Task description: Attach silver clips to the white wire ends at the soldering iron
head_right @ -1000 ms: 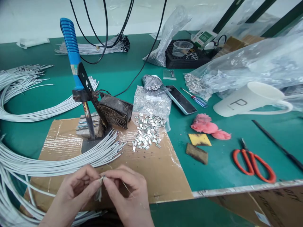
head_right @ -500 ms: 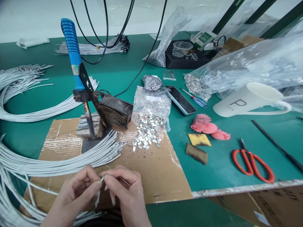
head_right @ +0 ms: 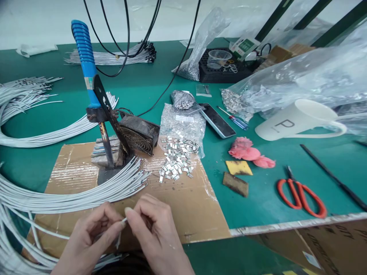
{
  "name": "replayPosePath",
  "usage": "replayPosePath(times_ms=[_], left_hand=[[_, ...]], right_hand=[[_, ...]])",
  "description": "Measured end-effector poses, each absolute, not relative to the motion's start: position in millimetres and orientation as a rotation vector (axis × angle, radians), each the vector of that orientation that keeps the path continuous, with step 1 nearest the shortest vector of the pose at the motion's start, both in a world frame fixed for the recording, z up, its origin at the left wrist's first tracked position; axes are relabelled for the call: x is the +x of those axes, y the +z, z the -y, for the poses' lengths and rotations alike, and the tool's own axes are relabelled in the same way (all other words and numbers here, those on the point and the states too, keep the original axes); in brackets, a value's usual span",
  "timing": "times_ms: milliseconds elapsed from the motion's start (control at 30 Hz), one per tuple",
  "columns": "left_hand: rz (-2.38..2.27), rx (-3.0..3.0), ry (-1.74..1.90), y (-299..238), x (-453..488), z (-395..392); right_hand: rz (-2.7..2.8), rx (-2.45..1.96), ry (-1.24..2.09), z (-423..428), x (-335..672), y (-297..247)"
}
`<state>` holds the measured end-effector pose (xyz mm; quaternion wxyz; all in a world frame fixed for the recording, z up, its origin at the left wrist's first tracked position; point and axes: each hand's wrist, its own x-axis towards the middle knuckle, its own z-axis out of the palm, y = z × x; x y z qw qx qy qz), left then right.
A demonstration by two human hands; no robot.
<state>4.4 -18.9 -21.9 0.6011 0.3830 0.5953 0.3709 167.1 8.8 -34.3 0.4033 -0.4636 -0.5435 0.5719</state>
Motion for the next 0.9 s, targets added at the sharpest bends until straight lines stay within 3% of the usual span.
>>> replayPosePath(times_ms=[200,367,667,900], left_hand=[[-1.455,1.151,0.823,-33.0,5.7,26.3],[-1.506,1.202,0.843,-28.4,7.9,24.6],[-1.497,0.932,0.858,-13.1,7.0,15.8],[-1.429,0.852,0.912,-8.4,6.5,14.4]], right_hand=[[1.724,-1.217,1.266,-8.7,174.5,-25.3],[1.36,-1.478,0.969,-15.9,196.1,-34.1],[1.044,-1.18,1.554,-0.9,173.9,-46.6],[1.048,-1.092,1.591,0.1,166.2,-43.9]])
